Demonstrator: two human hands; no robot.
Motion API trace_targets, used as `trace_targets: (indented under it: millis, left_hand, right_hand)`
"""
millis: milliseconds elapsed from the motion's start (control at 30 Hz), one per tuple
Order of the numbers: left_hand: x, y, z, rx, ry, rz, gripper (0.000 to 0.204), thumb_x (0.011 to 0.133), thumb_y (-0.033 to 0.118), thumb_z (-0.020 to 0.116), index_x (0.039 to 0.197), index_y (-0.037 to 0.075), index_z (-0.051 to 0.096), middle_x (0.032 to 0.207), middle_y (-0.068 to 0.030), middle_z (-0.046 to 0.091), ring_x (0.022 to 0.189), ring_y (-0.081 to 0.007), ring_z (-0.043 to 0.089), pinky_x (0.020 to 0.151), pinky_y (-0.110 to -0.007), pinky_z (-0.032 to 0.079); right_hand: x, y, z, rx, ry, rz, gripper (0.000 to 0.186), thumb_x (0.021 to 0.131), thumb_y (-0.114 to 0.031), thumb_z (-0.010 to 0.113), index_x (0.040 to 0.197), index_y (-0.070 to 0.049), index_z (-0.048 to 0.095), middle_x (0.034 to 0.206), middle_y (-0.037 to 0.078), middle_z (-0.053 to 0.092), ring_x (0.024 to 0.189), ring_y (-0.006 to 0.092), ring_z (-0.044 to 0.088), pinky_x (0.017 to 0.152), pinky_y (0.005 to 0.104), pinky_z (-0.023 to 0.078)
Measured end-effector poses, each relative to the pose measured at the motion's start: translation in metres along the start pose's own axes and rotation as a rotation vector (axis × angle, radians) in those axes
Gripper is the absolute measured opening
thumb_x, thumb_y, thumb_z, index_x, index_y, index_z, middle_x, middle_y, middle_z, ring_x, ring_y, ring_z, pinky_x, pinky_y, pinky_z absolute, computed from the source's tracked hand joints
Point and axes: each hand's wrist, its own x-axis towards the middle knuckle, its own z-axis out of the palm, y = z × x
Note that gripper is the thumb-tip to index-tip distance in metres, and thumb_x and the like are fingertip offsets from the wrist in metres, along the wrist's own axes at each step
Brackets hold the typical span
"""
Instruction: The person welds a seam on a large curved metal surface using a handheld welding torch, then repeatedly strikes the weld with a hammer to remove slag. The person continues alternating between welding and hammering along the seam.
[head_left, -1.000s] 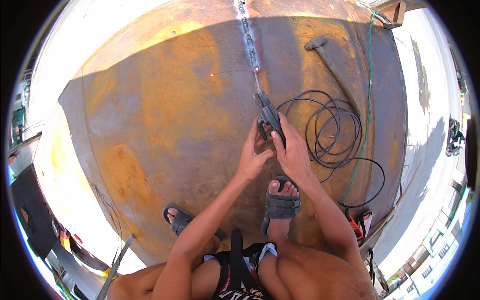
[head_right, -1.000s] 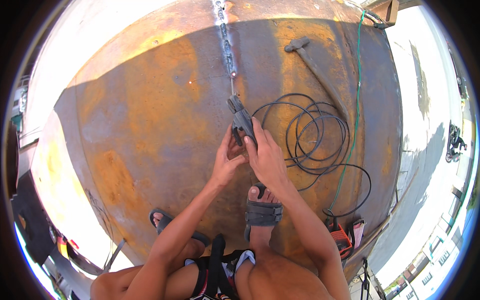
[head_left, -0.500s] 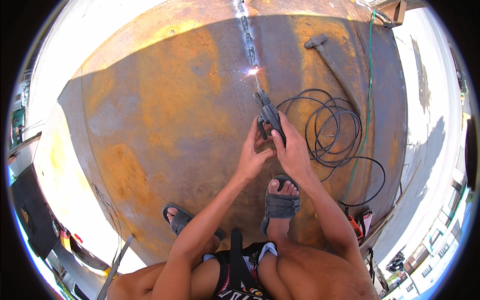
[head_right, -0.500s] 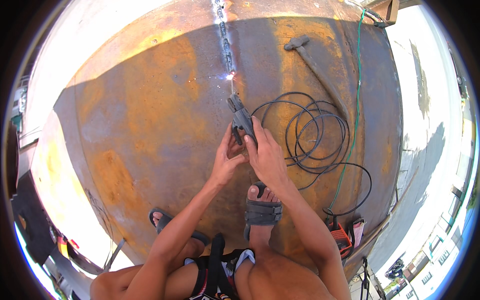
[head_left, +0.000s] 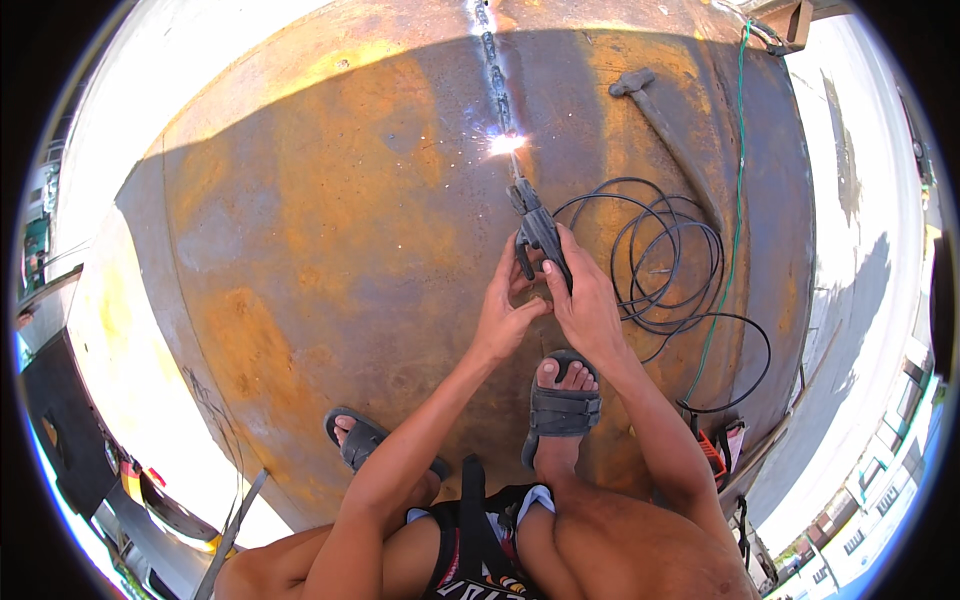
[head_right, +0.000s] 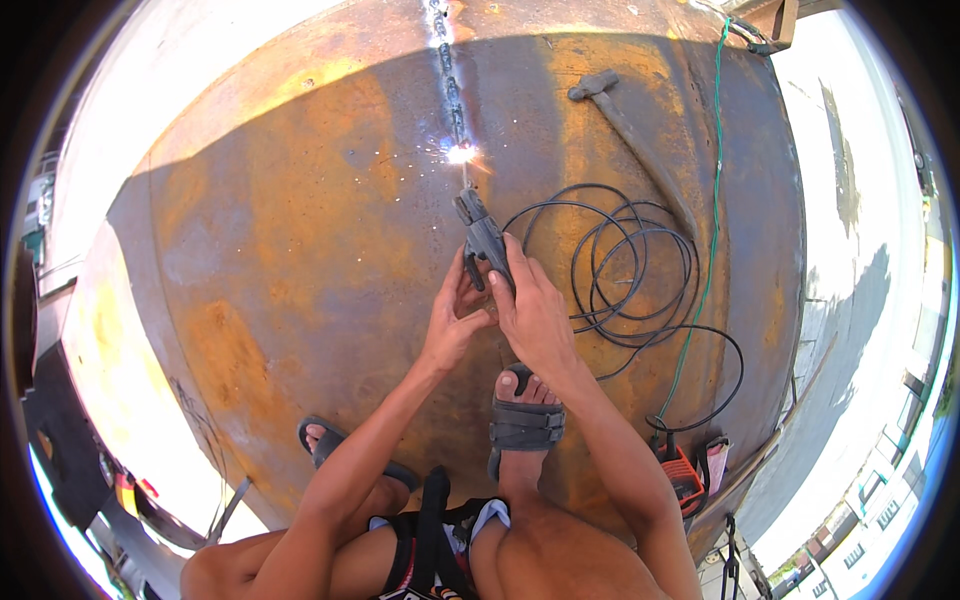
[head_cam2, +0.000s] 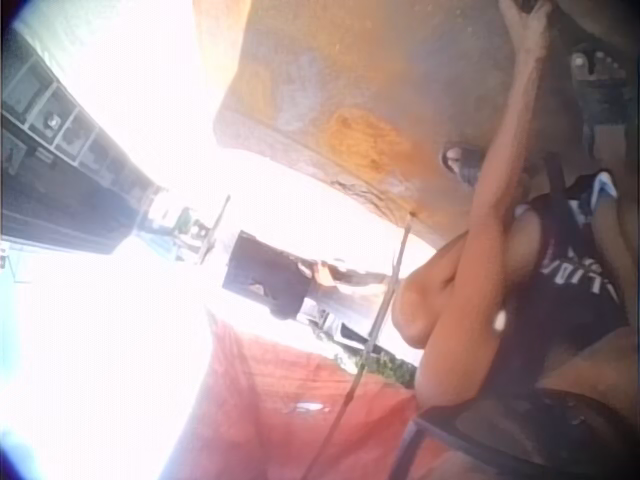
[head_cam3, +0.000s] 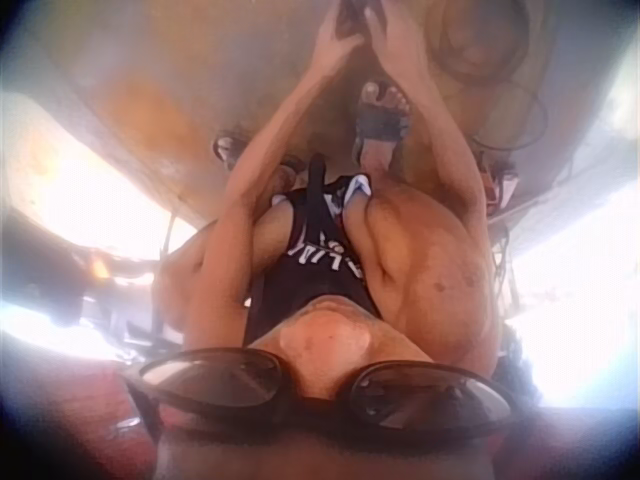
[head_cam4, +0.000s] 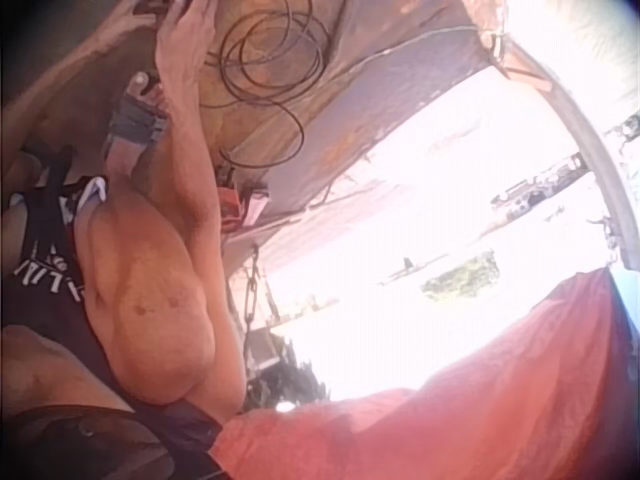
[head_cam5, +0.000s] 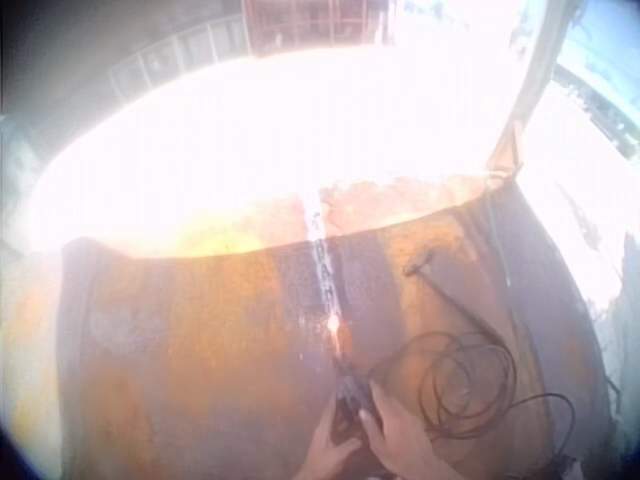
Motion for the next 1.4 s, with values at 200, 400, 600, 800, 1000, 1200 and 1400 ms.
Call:
trace_targets:
  millis: [200,400,600,800,1000,1200,1400]
  left_hand:
    - [0.0,0.0,0.001,0.023,-0.001,0.008,0.108,0.085,-0.004,0.067,0.176,0.011,0.011,0.163,-0.0219,0.045,0.137,-0.0302,0.057,0.093,-0.04,0.065]
    - [-0.001,0.004,0.002,0.005,0.007,-0.002,0.108,0.085,-0.005,0.067,0.176,0.011,0.011,0.162,-0.0221,0.046,0.136,-0.0297,0.058,0.092,-0.039,0.064]
    - [-0.001,0.001,0.001,-0.008,0.018,-0.006,0.108,0.084,-0.005,0.067,0.176,0.01,0.011,0.162,-0.0225,0.046,0.135,-0.0301,0.058,0.092,-0.04,0.064]
    - [0.0,0.002,0.004,-0.008,0.006,-0.006,0.109,0.084,-0.006,0.067,0.176,0.008,0.011,0.161,-0.0229,0.047,0.133,-0.0302,0.059,0.091,-0.039,0.064]
    - [-0.001,0.003,0.003,-0.003,0.016,-0.009,0.109,0.084,-0.006,0.067,0.176,0.008,0.011,0.161,-0.0218,0.048,0.132,-0.0295,0.059,0.091,-0.038,0.063]
    - [-0.001,0.005,0.005,-0.026,0.036,-0.029,0.109,0.083,-0.007,0.067,0.176,0.008,0.013,0.16,-0.0191,0.049,0.132,-0.0281,0.059,0.091,-0.037,0.063]
    - [-0.006,0.006,0.01,0.112,-0.016,0.15,0.112,0.076,0.0,0.071,0.175,0.008,0.019,0.156,-0.0172,0.053,0.132,-0.027,0.059,0.116,-0.043,0.047]
  right_hand:
    - [0.0,0.004,0.002,-0.01,0.007,-0.002,0.055,0.11,-0.023,0.06,0.159,-0.001,0.047,0.118,0.027,0.069,0.104,0.0492,0.069,0.085,0.0552,0.054]
    - [-0.001,0.0,0.001,-0.011,0.003,-0.004,0.055,0.11,-0.023,0.06,0.158,-0.001,0.047,0.119,0.027,0.068,0.105,0.0493,0.069,0.086,0.055,0.054]
    - [-0.001,0.003,0.003,-0.003,-0.007,0.014,0.055,0.11,-0.023,0.06,0.158,-0.001,0.047,0.12,0.028,0.068,0.107,0.0493,0.069,0.088,0.0548,0.054]
    - [-0.001,0.001,-0.001,-0.002,-0.004,0.029,0.055,0.11,-0.024,0.06,0.158,-0.001,0.047,0.122,0.027,0.068,0.108,0.0491,0.069,0.088,0.0548,0.054]
    - [-0.001,0.003,0.003,0.005,-0.002,0.011,0.055,0.11,-0.023,0.06,0.158,-0.001,0.047,0.123,0.027,0.068,0.109,0.0491,0.069,0.088,0.0548,0.054]
    - [0.001,0.0,0.0,0.013,-0.018,0.039,0.054,0.11,-0.022,0.06,0.158,-0.001,0.047,0.123,0.027,0.069,0.109,0.0481,0.069,0.089,0.0537,0.054]
    - [-0.012,0.008,-0.001,0.098,0.044,-0.024,0.056,0.11,-0.022,0.062,0.156,0.004,0.048,0.135,0.029,0.067,0.121,0.047,0.068,0.1,0.0501,0.054]
